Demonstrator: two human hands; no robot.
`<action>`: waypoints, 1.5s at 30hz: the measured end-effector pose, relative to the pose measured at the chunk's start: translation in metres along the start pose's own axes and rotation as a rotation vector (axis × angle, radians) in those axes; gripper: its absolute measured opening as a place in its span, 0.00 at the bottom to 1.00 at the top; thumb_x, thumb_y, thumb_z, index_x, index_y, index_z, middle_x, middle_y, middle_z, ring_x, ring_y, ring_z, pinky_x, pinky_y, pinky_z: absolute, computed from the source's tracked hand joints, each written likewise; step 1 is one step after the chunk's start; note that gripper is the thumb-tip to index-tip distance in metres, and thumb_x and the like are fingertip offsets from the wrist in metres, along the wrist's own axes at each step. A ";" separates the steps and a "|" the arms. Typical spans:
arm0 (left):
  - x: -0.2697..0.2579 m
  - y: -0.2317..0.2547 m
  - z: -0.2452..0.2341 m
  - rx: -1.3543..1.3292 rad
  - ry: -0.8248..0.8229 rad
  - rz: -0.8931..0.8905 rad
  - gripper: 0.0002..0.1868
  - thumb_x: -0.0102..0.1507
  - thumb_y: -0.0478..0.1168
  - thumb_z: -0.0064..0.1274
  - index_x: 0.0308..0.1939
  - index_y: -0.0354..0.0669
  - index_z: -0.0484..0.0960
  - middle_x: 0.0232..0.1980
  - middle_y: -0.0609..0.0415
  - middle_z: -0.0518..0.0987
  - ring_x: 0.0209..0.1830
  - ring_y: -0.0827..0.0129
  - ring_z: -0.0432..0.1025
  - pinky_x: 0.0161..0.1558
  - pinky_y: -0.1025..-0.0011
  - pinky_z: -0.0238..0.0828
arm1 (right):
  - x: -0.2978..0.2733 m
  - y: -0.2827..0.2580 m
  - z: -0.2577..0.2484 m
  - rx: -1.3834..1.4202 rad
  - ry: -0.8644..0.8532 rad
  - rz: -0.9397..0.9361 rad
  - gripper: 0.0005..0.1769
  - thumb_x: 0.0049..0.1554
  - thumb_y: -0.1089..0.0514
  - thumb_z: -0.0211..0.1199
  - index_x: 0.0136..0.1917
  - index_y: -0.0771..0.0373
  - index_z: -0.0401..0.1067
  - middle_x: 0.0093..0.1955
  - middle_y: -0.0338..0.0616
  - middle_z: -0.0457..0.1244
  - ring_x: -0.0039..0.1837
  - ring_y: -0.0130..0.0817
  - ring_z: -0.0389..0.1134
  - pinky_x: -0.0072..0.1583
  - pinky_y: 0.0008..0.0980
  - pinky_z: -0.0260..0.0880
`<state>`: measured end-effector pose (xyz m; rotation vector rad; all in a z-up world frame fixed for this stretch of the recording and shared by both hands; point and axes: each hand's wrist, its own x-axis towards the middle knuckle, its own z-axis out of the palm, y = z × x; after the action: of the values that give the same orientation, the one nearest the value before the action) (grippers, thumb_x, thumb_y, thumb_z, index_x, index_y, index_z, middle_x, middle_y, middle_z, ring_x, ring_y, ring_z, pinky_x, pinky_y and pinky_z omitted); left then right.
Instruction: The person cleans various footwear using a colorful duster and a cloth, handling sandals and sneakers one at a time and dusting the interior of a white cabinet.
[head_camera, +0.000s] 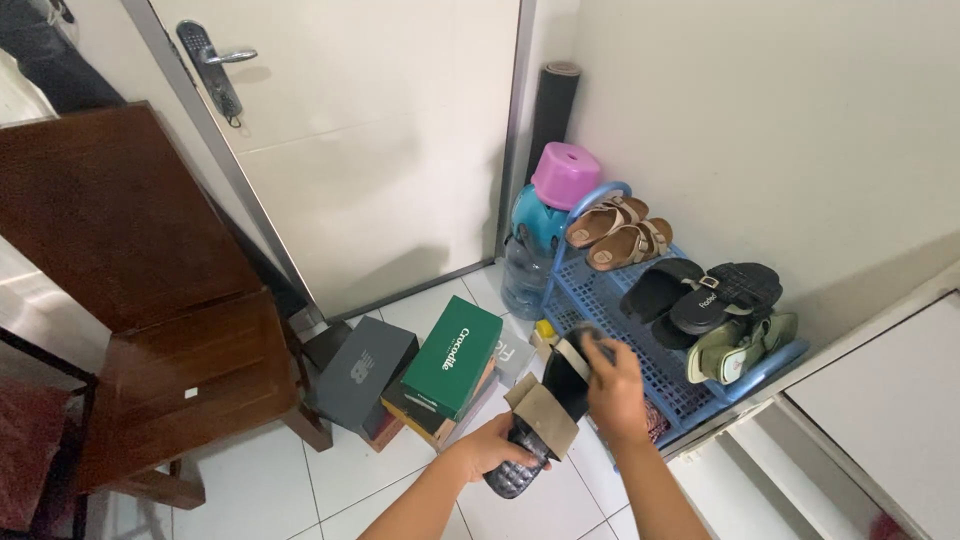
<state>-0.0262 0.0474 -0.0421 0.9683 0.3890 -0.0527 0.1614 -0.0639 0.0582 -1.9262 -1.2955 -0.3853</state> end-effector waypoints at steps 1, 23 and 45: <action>0.002 0.001 -0.002 0.001 0.000 0.000 0.35 0.53 0.22 0.59 0.65 0.33 0.67 0.52 0.40 0.84 0.49 0.58 0.82 0.52 0.62 0.79 | -0.001 0.001 0.004 0.055 -0.002 -0.066 0.29 0.51 0.75 0.59 0.64 0.58 0.76 0.59 0.56 0.64 0.60 0.53 0.66 0.63 0.45 0.67; 0.141 0.035 0.003 -0.199 0.185 0.011 0.36 0.55 0.21 0.54 0.68 0.36 0.67 0.50 0.39 0.83 0.47 0.53 0.82 0.51 0.59 0.79 | -0.026 0.206 0.058 0.094 -0.100 0.637 0.19 0.51 0.62 0.63 0.57 0.53 0.81 0.56 0.48 0.70 0.58 0.47 0.72 0.62 0.38 0.70; 0.448 0.102 -0.006 0.908 0.172 0.405 0.61 0.49 0.22 0.54 0.83 0.61 0.47 0.68 0.37 0.63 0.68 0.41 0.62 0.68 0.57 0.60 | 0.107 0.358 0.019 0.551 0.344 1.156 0.21 0.56 0.67 0.63 0.63 0.65 0.80 0.52 0.58 0.70 0.50 0.38 0.66 0.54 0.34 0.66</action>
<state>0.4103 0.1680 -0.1184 1.9428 0.3166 0.2451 0.5215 -0.0472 -0.0409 -1.6890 0.0629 0.2180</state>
